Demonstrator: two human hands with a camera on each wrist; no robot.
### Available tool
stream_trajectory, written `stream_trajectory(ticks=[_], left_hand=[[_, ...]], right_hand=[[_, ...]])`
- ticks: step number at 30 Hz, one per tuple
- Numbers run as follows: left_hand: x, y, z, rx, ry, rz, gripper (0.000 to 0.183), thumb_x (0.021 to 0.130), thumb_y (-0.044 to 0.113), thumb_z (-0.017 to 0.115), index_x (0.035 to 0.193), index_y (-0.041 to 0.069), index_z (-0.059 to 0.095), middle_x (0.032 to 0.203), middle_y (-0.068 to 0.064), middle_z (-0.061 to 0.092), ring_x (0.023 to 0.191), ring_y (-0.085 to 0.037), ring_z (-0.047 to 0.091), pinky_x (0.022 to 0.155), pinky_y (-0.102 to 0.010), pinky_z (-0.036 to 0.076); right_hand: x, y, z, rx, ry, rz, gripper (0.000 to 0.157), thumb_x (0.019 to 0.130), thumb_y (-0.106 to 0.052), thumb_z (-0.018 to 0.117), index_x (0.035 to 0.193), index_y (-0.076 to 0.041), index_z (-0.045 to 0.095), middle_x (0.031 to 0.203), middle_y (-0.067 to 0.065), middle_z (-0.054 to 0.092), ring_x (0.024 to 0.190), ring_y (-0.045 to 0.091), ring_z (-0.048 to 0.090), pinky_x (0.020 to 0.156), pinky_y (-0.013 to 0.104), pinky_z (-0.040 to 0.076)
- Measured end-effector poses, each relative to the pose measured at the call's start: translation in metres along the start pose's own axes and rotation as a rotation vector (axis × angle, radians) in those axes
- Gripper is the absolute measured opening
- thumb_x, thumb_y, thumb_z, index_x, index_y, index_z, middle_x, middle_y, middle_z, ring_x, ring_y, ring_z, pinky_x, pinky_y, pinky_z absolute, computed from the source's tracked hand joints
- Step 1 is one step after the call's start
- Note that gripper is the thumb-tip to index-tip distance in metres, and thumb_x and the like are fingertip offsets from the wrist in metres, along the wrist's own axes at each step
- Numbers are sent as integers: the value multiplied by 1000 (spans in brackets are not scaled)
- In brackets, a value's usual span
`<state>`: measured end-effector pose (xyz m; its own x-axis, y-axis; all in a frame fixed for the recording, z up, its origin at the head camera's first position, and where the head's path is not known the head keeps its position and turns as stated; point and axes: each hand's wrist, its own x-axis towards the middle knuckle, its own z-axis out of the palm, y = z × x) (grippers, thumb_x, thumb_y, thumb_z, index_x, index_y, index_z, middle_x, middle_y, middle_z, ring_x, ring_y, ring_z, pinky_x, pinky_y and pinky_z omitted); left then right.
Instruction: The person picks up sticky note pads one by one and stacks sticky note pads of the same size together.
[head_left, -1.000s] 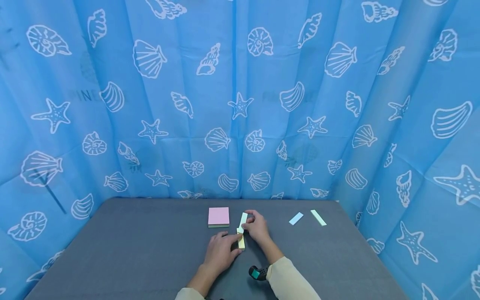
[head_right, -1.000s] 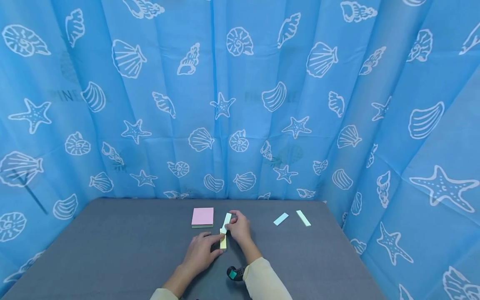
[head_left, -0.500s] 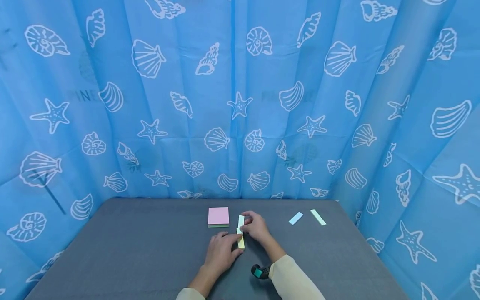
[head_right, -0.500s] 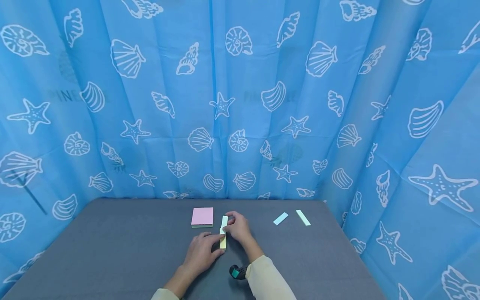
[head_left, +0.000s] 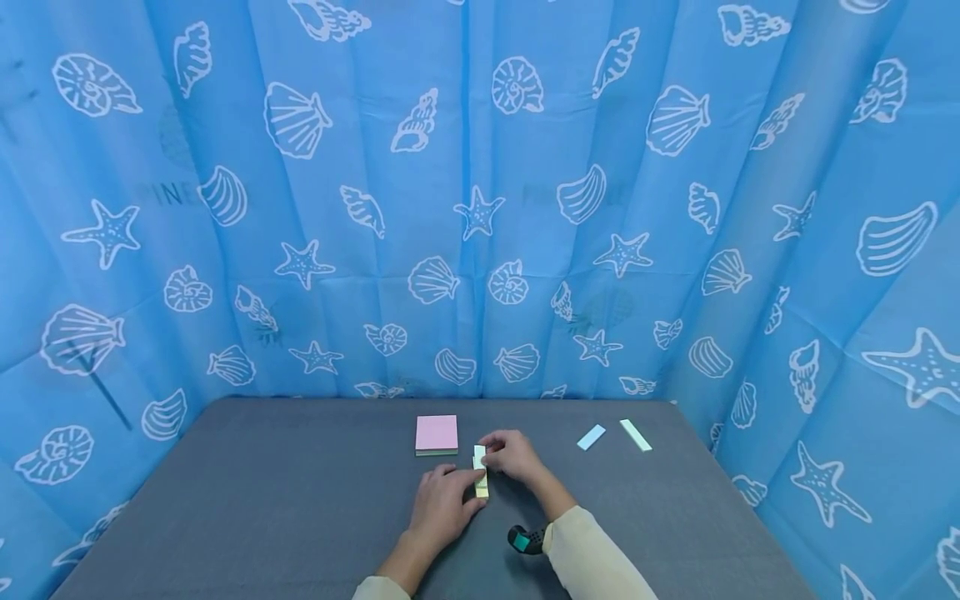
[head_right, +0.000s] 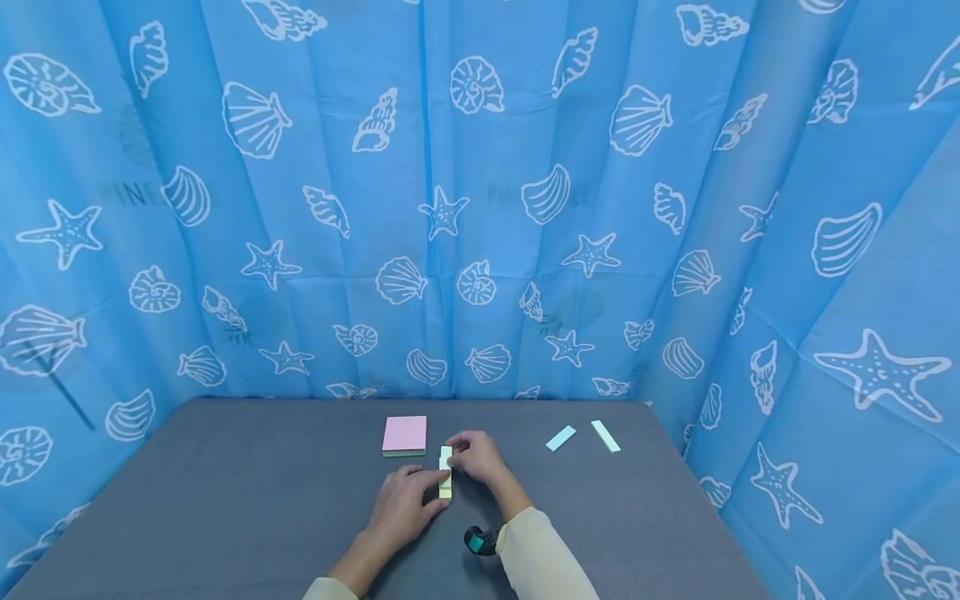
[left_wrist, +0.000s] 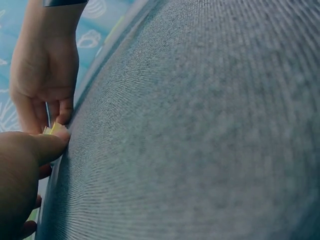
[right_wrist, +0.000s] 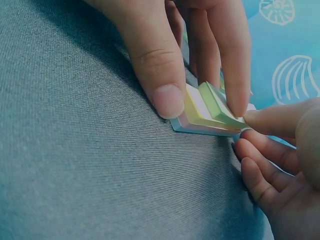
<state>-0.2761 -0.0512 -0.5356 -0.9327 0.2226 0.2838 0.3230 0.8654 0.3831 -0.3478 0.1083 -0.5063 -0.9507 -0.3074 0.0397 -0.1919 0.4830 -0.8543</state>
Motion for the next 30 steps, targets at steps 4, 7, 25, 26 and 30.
stream_trajectory(ticks=[4,7,25,26,30], left_hand=[[0,0,1,-7,1,-1,43,81,37,79,121,25,70,118,8,68,116,-28,56,96,-53,41],[0,0,1,-16,4,-1,43,81,37,79,121,25,70,117,8,68,116,-28,56,96,-54,41],[-1,-4,1,-87,2,-11,42,82,36,78,122,27,70,118,9,68,118,-28,54,96,-54,40],[-1,-4,1,-89,3,-11,42,82,36,78,122,27,70,118,9,68,118,-28,54,96,-54,40],[-1,-4,2,-93,12,-11,42,82,35,78,122,27,70,118,9,68,119,-29,54,96,-55,40]], right_hand=[[-1,1,0,-14,-22,-7,17,87,3,66,104,3,70,82,5,63,69,14,57,62,30,52],[-1,1,-1,-27,-31,-11,17,87,4,65,103,3,71,82,5,63,67,14,56,60,29,50],[-6,3,-2,-67,-76,-31,17,89,0,65,104,-1,72,88,4,65,74,16,56,64,31,50],[-6,3,-3,-69,-78,-32,16,89,-1,65,104,-1,72,89,4,65,74,17,56,64,31,50],[-7,2,-4,-70,-77,-36,17,90,-1,64,105,-1,72,89,5,65,75,17,56,65,31,50]])
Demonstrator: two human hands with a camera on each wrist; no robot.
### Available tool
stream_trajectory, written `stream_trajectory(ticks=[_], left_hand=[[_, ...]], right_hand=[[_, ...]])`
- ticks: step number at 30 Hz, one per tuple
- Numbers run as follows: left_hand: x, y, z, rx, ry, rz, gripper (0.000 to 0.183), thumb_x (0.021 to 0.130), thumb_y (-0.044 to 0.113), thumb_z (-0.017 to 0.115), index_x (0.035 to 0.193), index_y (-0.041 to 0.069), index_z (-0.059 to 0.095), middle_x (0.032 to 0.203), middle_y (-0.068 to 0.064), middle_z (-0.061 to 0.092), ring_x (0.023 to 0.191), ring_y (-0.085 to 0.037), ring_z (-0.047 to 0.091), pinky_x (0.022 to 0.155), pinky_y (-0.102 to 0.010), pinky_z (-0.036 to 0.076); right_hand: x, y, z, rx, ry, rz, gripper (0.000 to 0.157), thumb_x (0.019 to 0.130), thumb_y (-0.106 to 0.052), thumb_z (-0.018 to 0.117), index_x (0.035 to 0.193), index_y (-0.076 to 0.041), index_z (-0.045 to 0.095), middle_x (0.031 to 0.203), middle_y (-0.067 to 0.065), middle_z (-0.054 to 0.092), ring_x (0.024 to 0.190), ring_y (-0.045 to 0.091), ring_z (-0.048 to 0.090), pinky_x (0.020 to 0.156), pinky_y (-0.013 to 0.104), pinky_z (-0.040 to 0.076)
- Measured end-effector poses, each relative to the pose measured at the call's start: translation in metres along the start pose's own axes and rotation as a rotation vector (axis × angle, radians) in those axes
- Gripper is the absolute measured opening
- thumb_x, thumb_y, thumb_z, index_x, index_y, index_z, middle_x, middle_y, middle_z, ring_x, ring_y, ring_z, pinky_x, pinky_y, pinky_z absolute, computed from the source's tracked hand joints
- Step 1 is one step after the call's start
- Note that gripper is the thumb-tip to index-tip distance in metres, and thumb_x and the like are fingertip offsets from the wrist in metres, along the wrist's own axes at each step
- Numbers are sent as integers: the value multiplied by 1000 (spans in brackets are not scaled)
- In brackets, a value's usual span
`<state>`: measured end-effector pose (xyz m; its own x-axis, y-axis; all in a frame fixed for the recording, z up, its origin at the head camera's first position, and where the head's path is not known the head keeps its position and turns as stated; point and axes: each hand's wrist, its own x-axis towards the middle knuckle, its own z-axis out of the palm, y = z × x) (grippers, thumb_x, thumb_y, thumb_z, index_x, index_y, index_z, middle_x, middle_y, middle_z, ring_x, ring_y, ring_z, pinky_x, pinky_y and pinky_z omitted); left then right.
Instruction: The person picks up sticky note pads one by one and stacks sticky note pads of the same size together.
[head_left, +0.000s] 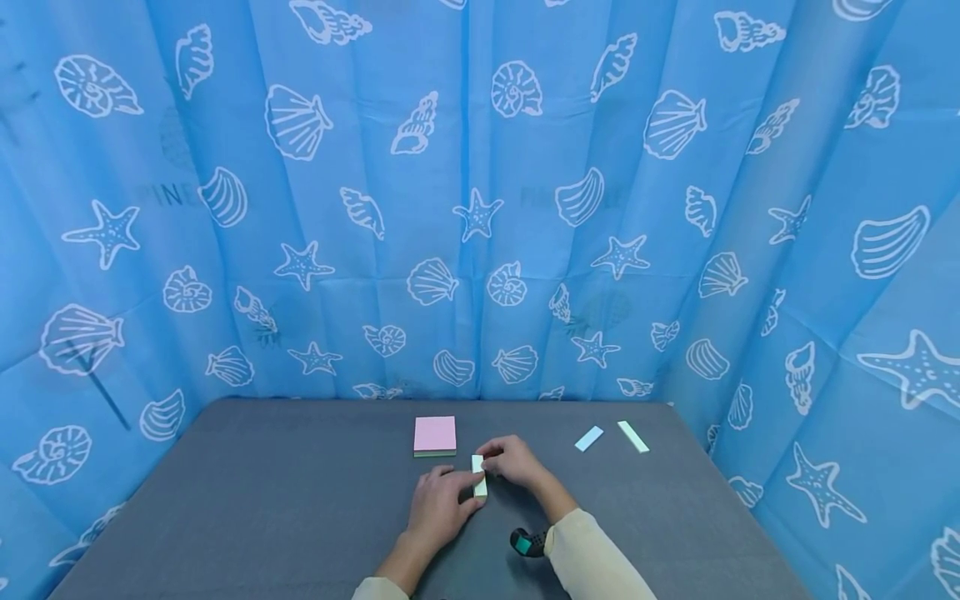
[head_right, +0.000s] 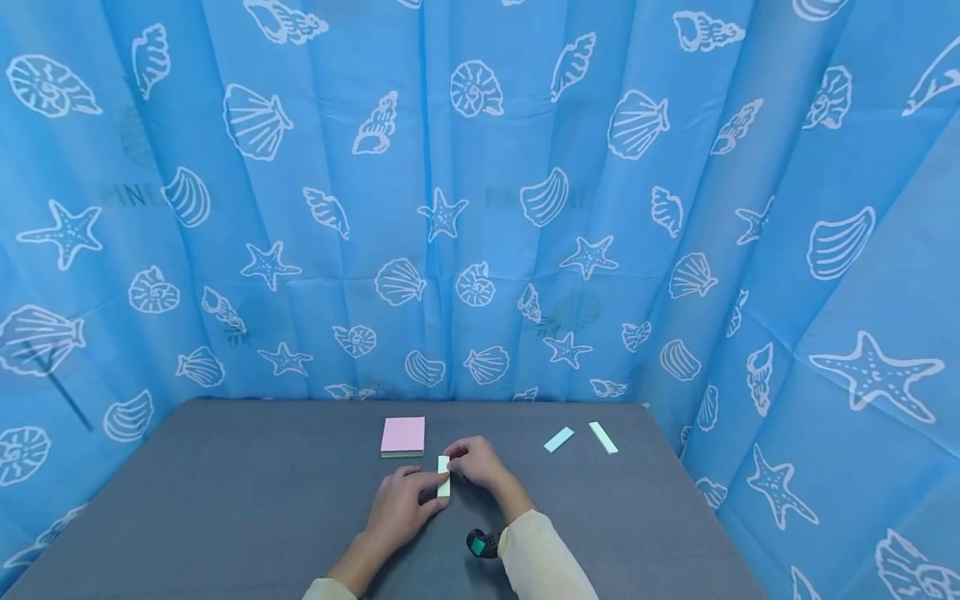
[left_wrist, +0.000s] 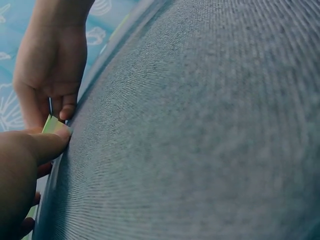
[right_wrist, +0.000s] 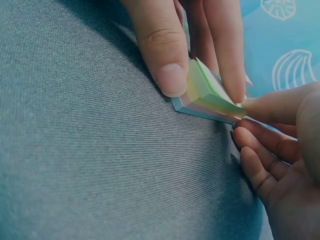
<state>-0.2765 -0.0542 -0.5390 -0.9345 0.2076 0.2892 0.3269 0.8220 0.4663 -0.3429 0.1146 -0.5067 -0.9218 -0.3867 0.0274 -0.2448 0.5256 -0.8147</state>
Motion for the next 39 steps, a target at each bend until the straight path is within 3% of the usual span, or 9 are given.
stream_trajectory(ticks=[15,24,32,39], left_hand=[[-2,2,2,-11,-3,-16,43,81,34,78,123,28,70,118,8,68,119,-29,54,96,-55,40],[-2,4,2,-9,18,-6,41,81,32,79,122,29,70,116,6,69,118,-29,54,95,-55,41],[-2,5,1,-16,14,-21,41,82,34,78,122,30,70,117,6,69,119,-29,53,95,-55,41],[-3,4,1,-13,13,-42,42,81,34,78,122,30,70,117,6,69,120,-29,53,96,-55,40]], right_hand=[[-13,6,-2,35,49,-105,25,91,1,61,114,7,65,100,13,67,82,19,60,64,31,52],[-30,18,-15,-104,178,-172,17,92,-2,63,108,1,69,101,11,69,91,25,63,77,41,52],[-41,33,-27,-188,289,-158,16,89,-4,68,105,-2,70,100,8,68,91,23,62,80,45,51],[-46,40,-33,-393,349,-165,25,85,-11,74,109,-4,70,106,9,67,104,30,59,89,51,46]])
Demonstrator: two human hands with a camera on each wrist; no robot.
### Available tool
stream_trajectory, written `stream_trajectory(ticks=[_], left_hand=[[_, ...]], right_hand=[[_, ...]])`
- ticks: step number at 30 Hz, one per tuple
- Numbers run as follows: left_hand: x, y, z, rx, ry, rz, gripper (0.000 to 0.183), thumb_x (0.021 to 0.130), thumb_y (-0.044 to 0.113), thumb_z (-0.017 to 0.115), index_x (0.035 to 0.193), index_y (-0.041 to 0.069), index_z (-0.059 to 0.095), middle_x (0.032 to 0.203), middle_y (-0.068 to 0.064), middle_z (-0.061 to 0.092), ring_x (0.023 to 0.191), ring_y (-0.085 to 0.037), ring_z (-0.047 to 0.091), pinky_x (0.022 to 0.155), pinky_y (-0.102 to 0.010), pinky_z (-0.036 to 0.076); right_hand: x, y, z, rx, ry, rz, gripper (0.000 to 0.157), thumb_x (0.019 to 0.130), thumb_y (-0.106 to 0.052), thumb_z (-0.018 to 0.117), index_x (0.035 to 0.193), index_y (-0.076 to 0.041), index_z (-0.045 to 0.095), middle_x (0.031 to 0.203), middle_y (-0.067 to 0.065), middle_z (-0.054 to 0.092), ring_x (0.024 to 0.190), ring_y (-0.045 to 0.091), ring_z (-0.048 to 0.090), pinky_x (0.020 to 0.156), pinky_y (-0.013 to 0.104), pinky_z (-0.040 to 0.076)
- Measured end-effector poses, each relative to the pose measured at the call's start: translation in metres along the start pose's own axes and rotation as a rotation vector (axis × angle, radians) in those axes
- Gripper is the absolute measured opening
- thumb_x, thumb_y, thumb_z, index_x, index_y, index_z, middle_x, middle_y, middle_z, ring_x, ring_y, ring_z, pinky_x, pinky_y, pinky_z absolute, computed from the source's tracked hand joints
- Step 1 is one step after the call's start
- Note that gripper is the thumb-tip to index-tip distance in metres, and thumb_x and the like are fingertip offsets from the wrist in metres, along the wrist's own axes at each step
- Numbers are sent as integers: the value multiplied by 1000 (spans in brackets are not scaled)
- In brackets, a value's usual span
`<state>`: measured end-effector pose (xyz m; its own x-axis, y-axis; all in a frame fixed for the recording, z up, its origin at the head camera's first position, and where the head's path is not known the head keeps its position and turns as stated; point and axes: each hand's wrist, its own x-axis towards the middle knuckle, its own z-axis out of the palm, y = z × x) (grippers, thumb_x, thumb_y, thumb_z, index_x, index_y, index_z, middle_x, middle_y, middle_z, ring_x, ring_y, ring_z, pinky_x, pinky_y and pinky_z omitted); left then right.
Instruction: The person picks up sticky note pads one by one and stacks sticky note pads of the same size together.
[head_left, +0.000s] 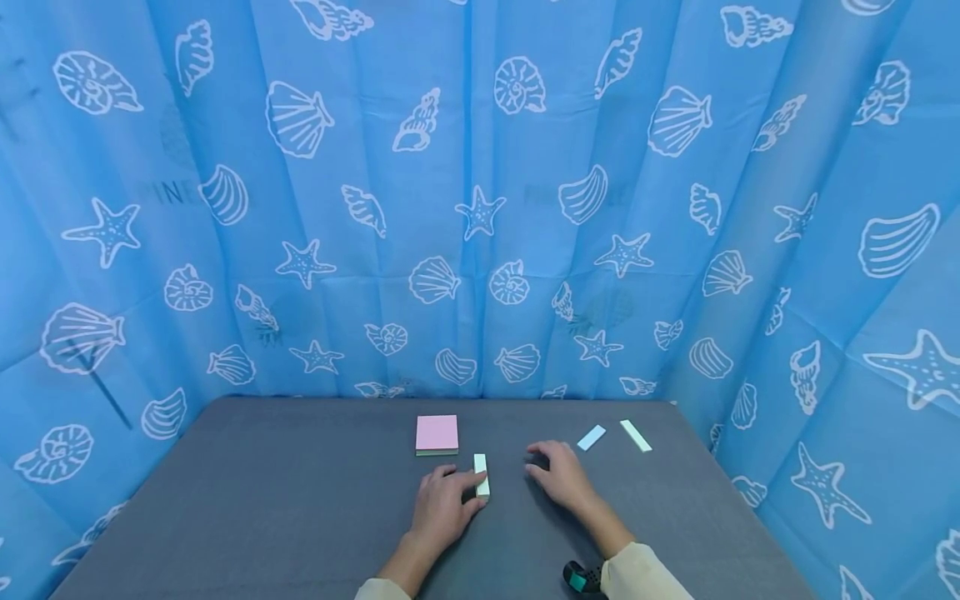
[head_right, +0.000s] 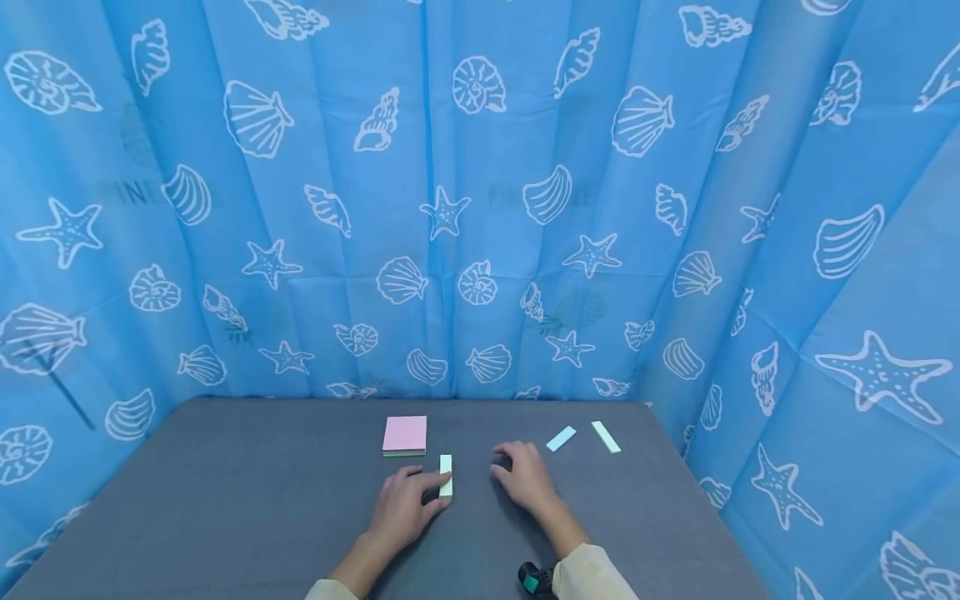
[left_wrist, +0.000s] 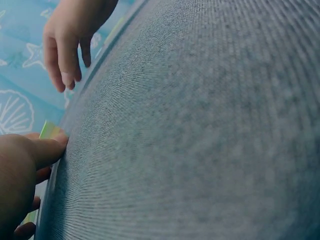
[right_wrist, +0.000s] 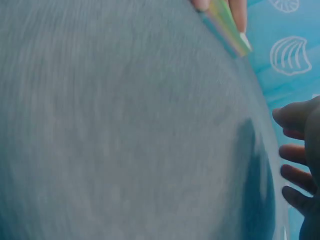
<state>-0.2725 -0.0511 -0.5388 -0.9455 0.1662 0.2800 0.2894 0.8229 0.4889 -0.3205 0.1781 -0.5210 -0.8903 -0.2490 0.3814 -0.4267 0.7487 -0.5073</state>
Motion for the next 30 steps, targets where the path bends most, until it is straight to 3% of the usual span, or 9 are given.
stream_trajectory(ticks=[6,13,21,30], left_hand=[[0,-1,0,-3,4,15,42,81,34,78,122,29,70,117,5,69,119,-29,54,96,-55,40],[-1,-1,0,-8,11,29,41,81,33,79,121,28,71,117,4,69,119,-30,54,96,-54,40],[-1,-1,-1,-2,10,27,41,81,32,79,120,28,71,115,4,70,119,-30,54,96,-55,41],[0,0,-1,-10,14,38,40,81,32,79,120,28,71,115,4,70,119,-30,54,96,-55,40]], right_hand=[[1,13,-9,-176,-2,-19,38,82,-16,78,117,-3,67,117,14,65,114,37,54,94,56,40],[6,35,-27,-282,-83,80,55,83,-27,78,130,-5,60,133,18,56,127,45,42,99,65,32],[9,55,-41,-325,-169,205,68,84,-39,73,139,-5,51,145,24,43,135,49,29,104,68,21],[4,62,-52,-290,-220,310,75,89,-49,64,144,-1,44,149,25,36,136,53,20,105,71,11]])
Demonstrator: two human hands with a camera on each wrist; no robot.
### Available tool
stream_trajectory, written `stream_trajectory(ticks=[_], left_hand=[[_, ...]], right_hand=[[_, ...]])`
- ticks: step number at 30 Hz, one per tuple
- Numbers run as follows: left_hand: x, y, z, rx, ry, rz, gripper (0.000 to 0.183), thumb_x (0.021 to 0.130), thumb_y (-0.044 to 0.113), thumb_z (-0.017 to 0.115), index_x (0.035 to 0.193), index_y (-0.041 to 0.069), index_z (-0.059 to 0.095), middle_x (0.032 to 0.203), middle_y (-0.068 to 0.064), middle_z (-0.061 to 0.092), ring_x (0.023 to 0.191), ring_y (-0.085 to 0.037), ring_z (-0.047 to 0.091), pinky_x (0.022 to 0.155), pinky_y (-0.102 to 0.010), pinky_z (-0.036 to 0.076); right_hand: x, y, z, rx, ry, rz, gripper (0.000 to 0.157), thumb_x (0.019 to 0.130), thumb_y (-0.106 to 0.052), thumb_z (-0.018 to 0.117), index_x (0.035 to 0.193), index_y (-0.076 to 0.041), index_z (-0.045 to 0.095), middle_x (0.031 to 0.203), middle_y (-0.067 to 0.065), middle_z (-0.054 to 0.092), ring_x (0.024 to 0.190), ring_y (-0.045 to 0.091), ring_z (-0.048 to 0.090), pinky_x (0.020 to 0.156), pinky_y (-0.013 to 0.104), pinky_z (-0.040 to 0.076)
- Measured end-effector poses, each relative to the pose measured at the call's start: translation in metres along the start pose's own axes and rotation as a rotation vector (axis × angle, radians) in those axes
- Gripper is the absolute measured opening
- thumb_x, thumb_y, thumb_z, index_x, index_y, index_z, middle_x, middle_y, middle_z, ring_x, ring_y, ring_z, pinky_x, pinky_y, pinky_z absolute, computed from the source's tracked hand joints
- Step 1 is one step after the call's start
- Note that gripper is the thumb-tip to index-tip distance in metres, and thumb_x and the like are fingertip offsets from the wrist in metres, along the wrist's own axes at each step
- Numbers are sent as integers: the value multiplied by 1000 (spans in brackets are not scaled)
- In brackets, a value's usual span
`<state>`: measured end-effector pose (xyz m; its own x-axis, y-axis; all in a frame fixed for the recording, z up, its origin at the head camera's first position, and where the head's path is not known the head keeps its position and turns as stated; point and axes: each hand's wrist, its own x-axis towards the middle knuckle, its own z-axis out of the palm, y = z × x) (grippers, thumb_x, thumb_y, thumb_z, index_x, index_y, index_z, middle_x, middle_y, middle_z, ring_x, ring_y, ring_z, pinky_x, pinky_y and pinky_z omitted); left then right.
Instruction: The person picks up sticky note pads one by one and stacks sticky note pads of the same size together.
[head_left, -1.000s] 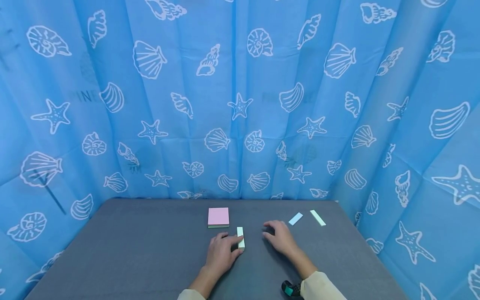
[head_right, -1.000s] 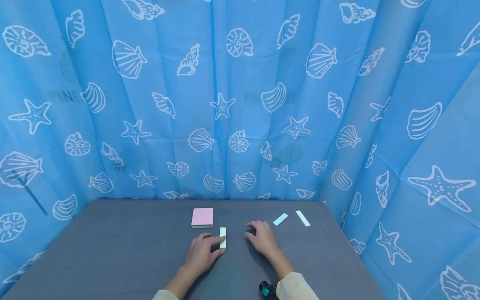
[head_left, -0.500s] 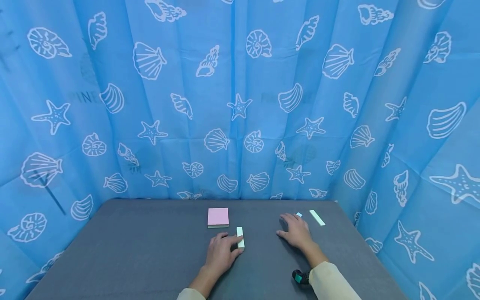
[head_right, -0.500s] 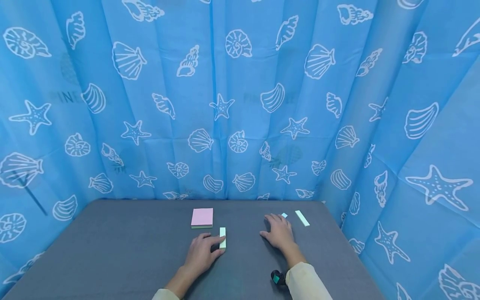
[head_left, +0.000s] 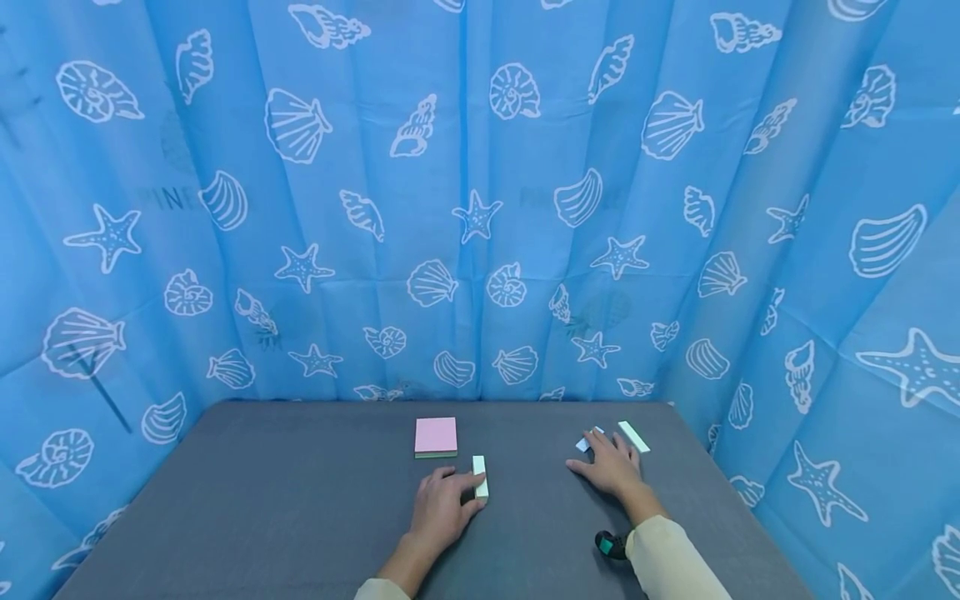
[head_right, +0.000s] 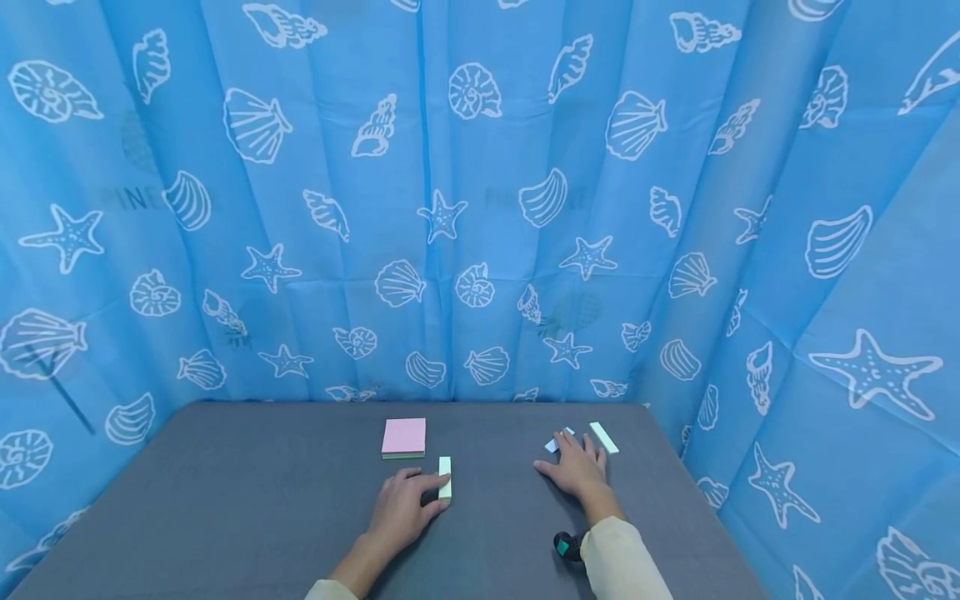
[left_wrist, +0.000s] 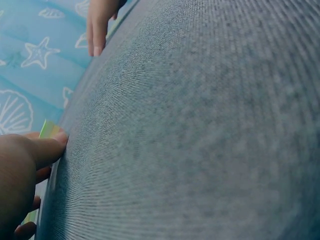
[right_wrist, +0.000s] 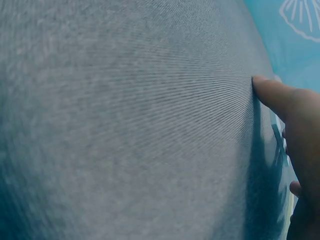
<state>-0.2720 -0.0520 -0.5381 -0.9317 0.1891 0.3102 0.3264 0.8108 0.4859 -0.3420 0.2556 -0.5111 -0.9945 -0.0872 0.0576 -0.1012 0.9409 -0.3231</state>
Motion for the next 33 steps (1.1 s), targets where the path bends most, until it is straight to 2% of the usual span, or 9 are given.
stream_trajectory(ticks=[6,12,25,33], left_hand=[[0,-1,0,-2,3,4,41,81,32,79,121,28,71,116,4,69,119,-30,54,97,-55,40],[0,-2,1,1,6,3,42,80,33,80,121,29,71,116,4,69,118,-30,54,96,-56,40],[0,-2,-1,-4,-9,-9,42,81,34,78,121,28,70,118,4,68,120,-30,53,98,-56,39],[0,-2,1,-7,-16,-33,42,81,35,78,122,30,70,117,5,69,121,-29,52,97,-56,39]], right_hand=[[0,3,3,5,-11,13,78,91,-51,60,144,2,42,150,25,34,136,53,20,105,71,10],[-4,-1,4,-14,-11,4,70,93,-44,60,144,1,44,150,23,36,135,53,22,105,70,12],[-22,-9,2,-23,19,-150,61,89,-40,67,137,-5,55,141,18,49,130,51,34,103,70,18],[-33,-12,5,14,12,-187,62,87,-39,71,138,-7,55,143,13,49,131,47,36,104,68,21]])
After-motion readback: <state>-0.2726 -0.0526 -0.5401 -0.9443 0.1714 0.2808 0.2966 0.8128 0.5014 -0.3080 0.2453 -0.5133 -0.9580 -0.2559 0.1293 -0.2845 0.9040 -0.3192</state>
